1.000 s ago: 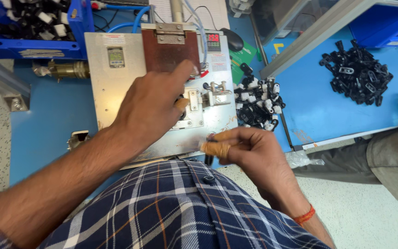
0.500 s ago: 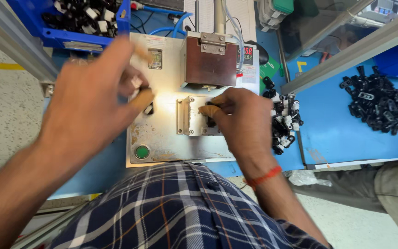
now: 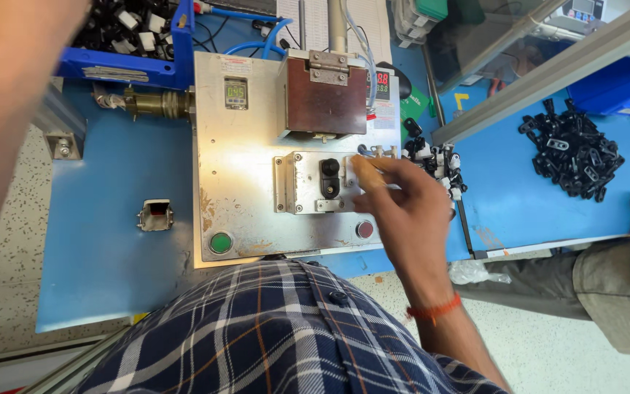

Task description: The person carries a blue bin of small black-and-white plastic parts to a bench-top press machine, then repeatedly picks a part, seats it in the machine fixture, presses the green button to actuate the press, and places the processed part onto a growing pile on the workbench.

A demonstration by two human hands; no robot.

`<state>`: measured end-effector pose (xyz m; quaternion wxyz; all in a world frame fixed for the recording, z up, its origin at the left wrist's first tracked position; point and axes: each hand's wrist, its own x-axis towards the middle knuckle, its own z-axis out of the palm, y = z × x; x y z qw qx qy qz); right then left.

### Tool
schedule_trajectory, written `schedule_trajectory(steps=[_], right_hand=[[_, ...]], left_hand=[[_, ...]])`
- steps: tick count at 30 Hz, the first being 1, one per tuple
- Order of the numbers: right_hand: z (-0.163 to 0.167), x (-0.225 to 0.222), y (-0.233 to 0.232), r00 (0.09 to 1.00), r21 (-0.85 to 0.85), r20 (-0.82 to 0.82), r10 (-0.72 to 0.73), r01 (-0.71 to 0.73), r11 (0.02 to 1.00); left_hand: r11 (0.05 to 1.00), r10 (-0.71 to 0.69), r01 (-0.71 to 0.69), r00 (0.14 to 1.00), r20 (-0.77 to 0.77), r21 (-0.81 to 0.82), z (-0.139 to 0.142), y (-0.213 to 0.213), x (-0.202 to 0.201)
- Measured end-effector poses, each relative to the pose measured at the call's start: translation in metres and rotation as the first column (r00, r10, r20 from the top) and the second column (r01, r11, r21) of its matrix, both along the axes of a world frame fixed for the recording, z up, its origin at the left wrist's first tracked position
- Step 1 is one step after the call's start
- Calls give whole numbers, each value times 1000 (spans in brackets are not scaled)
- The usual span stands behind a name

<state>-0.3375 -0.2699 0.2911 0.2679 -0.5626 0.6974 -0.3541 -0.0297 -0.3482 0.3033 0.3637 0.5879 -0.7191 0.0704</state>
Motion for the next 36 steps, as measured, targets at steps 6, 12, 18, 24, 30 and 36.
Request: schedule_trajectory(steps=[6,12,18,24,30,36], right_hand=[[-35,-46,50,921,138,-384,-60,121,983],[-58,-59,68,894,322,-442,76,80,943],[-53,-69,62,866,558,-446,226,72,827],[-47,-79,66,884,581,-389,259,17,813],[-45,-80,62,898,657,-367,244,65,751],[-39,-91,56,871,664,-368,325,2,747]], left_hand=[[974,-202,171,954,-220,-150,2,8,-17],[911,-199,335,869,-453,242,-31,64,-78],[837,-373,486,843,-388,252,-26,65,-97],[828,-415,488,864,-285,274,-6,51,-127],[852,-426,460,886,-182,250,-23,46,-151],[830,-349,402,915,-202,386,-19,42,-160]])
